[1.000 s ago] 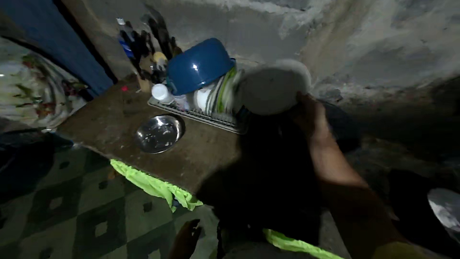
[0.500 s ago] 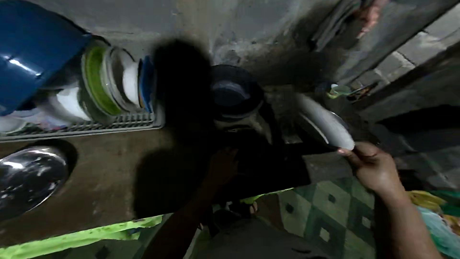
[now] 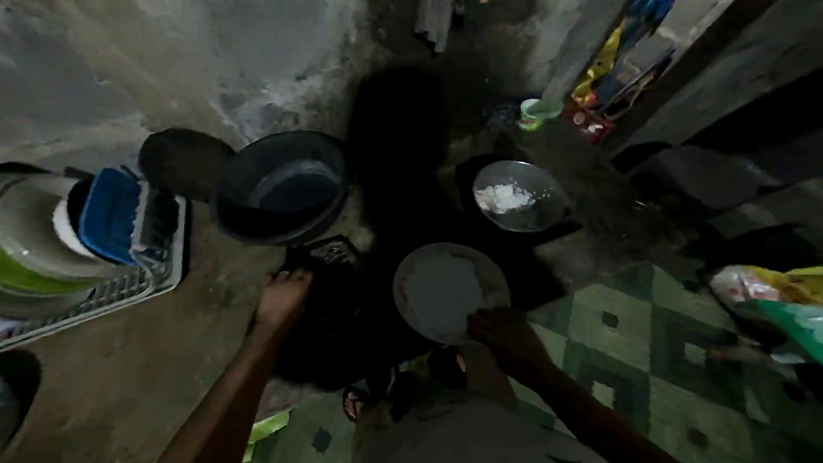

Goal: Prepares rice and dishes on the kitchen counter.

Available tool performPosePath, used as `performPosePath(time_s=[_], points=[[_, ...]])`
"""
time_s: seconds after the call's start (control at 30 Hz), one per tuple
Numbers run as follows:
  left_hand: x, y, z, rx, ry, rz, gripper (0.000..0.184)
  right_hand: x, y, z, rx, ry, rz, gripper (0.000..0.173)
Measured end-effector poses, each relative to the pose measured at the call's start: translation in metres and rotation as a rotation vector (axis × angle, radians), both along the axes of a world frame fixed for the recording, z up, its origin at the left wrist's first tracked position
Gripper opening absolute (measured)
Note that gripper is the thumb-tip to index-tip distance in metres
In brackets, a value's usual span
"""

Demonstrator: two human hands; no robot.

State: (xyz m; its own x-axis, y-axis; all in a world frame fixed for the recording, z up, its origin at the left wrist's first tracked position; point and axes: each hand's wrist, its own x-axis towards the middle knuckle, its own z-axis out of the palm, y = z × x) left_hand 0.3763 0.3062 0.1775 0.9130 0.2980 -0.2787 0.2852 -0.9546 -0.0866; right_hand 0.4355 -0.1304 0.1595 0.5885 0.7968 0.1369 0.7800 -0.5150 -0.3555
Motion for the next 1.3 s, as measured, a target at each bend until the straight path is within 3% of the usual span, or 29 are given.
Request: performPosePath(time_s=[0.13, 0.37, 0.47, 0.63, 0.73, 0.77, 0.87, 0.93, 1.0, 1.07, 1.17, 1.3], points=[[-0.017, -0.006, 0.015, 0.052, -0.01, 0.095, 0.038, 0.025, 0.003, -0.022, 0.065, -0.062, 0.235, 0.036], [-0.066, 0.036, 0.029, 0.055, -0.025, 0.294, 0.042, 0.023, 0.055, -0.025, -0.071, 0.058, 0.428, 0.035], [-0.083, 0.051, 0.019, 0.004, -0.026, 0.361, 0.043, 0.016, 0.077, -0.031, -0.084, -0.004, 0.447, 0.034], [-0.098, 0.071, 0.006, -0.017, -0.014, 0.397, 0.043, 0.002, 0.111, -0.028, -0.26, 0.142, 0.538, 0.038], [-0.106, 0.084, -0.005, -0.025, -0.082, 0.412, 0.044, -0.009, 0.122, -0.044, -0.126, 0.035, 0.568, 0.034], [-0.108, 0.086, -0.006, -0.029, -0.082, 0.419, 0.044, -0.009, 0.125, -0.04, -0.167, 0.079, 0.566, 0.036], [-0.113, 0.092, -0.005, -0.023, -0.081, 0.415, 0.042, 0.022, 0.127, 0.005, -0.363, 0.376, 0.319, 0.054], [-0.117, 0.093, -0.009, -0.017, -0.096, 0.424, 0.04, 0.065, 0.103, 0.022, -0.359, 0.284, 0.011, 0.054], [-0.121, 0.088, -0.007, -0.023, -0.112, 0.451, 0.041, 0.114, 0.065, 0.03, -0.335, 0.05, -0.211, 0.046], [-0.126, 0.08, -0.003, -0.039, -0.181, 0.47, 0.045, 0.164, 0.021, 0.027, -0.437, 0.07, -0.379, 0.054], [-0.141, 0.056, -0.003, -0.058, -0.384, 0.458, 0.053, 0.207, -0.019, 0.026, -0.664, 0.182, -0.29, 0.053], [-0.154, -0.023, 0.014, -0.06, -0.558, 0.452, 0.056, 0.23, -0.021, 0.03, -0.782, 0.247, -0.196, 0.04]])
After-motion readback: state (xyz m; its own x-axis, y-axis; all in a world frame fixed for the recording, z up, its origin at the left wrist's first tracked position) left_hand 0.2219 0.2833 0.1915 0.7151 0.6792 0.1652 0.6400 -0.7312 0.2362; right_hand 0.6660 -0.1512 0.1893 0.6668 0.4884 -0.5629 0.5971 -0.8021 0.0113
